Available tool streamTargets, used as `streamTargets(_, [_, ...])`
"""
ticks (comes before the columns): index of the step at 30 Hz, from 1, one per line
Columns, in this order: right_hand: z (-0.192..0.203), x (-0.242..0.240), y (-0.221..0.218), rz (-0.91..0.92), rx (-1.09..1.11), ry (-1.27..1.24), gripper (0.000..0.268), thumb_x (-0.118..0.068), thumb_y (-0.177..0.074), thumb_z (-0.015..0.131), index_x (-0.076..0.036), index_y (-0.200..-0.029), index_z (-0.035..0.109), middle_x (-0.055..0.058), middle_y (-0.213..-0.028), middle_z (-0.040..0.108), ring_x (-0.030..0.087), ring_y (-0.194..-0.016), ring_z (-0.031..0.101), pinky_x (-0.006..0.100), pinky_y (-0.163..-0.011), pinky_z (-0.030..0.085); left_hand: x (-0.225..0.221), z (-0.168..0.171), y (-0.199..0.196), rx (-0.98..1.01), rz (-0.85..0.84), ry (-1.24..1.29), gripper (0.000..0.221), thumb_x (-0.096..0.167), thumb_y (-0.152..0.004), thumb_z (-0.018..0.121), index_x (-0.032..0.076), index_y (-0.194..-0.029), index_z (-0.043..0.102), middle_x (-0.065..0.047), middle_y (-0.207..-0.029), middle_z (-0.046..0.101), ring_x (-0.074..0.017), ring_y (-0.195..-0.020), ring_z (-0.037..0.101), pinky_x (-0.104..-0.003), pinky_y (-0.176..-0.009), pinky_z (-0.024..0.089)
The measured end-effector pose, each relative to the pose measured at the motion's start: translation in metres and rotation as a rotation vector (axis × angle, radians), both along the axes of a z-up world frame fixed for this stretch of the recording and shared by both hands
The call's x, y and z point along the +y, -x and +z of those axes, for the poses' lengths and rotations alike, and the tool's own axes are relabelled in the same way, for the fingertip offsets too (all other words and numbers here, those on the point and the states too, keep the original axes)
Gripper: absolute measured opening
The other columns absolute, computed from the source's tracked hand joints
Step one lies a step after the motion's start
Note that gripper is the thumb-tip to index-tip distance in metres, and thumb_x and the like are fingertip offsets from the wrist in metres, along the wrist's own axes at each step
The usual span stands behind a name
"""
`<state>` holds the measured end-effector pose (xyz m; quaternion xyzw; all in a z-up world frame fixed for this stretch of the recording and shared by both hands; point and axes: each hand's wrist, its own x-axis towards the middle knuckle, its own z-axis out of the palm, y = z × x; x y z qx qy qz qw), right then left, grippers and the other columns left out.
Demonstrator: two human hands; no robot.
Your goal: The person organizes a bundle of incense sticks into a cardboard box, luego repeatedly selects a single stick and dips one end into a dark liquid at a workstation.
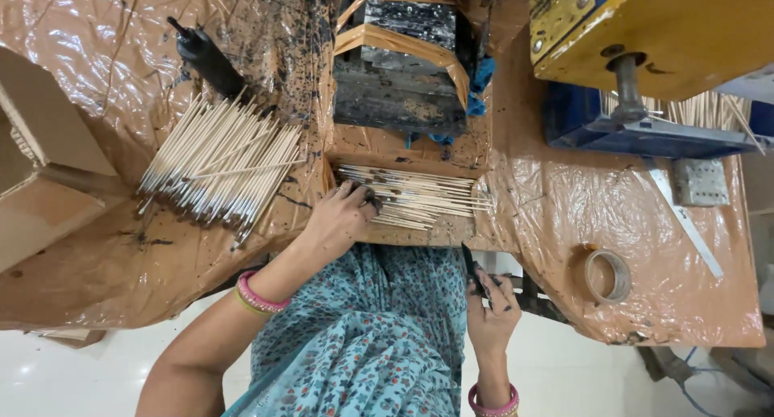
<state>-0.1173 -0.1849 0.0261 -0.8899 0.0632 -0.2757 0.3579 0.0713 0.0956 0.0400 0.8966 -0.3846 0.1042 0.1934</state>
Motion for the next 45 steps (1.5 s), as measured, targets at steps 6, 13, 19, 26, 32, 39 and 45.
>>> streamTargets(6, [-0.013, -0.009, 0.017, -0.095, 0.039, -0.136, 0.026, 0.007, -0.086, 0.068, 0.003, -0.112, 0.071, 0.013, -0.104, 0.070, 0.019, -0.092, 0.069, 0.027, -0.083, 0.055, -0.014, -0.011, -0.013, -0.009, -0.068, -0.083, 0.014, 0.013, -0.080, 0.062, 0.009, -0.091, 0.069, -0.013, -0.109, 0.063, -0.0330, -0.109, 0.060, -0.044, -0.088, 0.051])
streamTargets(13, [0.000, 0.001, 0.005, -0.079, 0.064, -0.181, 0.027, 0.006, -0.085, 0.069, 0.004, -0.112, 0.071, 0.010, -0.093, 0.064, 0.015, -0.083, 0.064, 0.025, -0.077, 0.051, -0.013, -0.014, -0.021, -0.168, -0.185, -0.260, 0.016, 0.018, -0.082, 0.062, 0.007, -0.092, 0.068, -0.012, -0.116, 0.064, -0.0291, -0.111, 0.060, -0.041, -0.091, 0.051])
streamTargets(19, [-0.023, -0.003, -0.004, -0.013, -0.013, -0.339, 0.025, 0.008, -0.088, 0.067, 0.006, -0.113, 0.069, 0.010, -0.099, 0.064, 0.014, -0.088, 0.062, 0.023, -0.080, 0.050, -0.025, 0.003, -0.006, -0.222, -0.212, 0.103, 0.030, 0.026, -0.088, 0.065, 0.005, -0.109, 0.066, -0.014, -0.122, 0.065, -0.0335, -0.111, 0.059, -0.046, -0.092, 0.049])
streamTargets(26, [-0.083, -0.031, -0.004, 0.009, -0.051, -0.795, 0.031, 0.005, -0.093, 0.067, 0.006, -0.124, 0.063, 0.004, -0.104, 0.068, 0.007, -0.086, 0.061, 0.021, -0.079, 0.052, -0.084, -0.015, 0.052, -0.089, -0.364, 0.091, 0.035, 0.016, -0.086, 0.064, 0.007, -0.120, 0.063, -0.014, -0.122, 0.067, -0.0288, -0.092, 0.068, -0.040, -0.074, 0.057])
streamTargets(32, [-0.050, -0.050, -0.035, -0.048, 0.002, -0.847, 0.029, 0.007, -0.095, 0.060, 0.004, -0.124, 0.065, 0.002, -0.111, 0.068, 0.005, -0.093, 0.060, 0.019, -0.082, 0.049, -0.101, -0.046, 0.068, 0.664, -0.271, 0.508, 0.013, 0.015, -0.097, 0.070, 0.003, -0.096, 0.071, -0.018, -0.073, 0.065, -0.0316, -0.060, 0.061, -0.040, -0.054, 0.049])
streamTargets(39, [-0.020, -0.017, -0.044, -0.107, 0.004, 0.008, 0.031, 0.007, -0.089, 0.062, 0.000, -0.118, 0.070, 0.014, -0.105, 0.062, 0.025, -0.094, 0.064, 0.033, -0.082, 0.054, -0.108, -0.077, 0.070, 0.995, 0.074, 0.545, 0.016, 0.014, -0.089, 0.071, 0.004, -0.100, 0.078, -0.016, -0.053, 0.055, -0.0140, -0.046, 0.043, -0.034, -0.045, 0.038])
streamTargets(45, [-0.021, -0.004, -0.026, 0.144, 0.139, 0.076, 0.042, 0.008, -0.078, 0.063, -0.003, -0.117, 0.073, 0.014, -0.089, 0.059, 0.032, -0.084, 0.063, 0.038, -0.073, 0.054, -0.109, -0.079, 0.077, 0.903, 0.016, 0.613, 0.011, 0.011, -0.090, 0.071, 0.001, -0.091, 0.074, -0.018, -0.062, 0.061, -0.0232, -0.048, 0.052, -0.036, -0.048, 0.044])
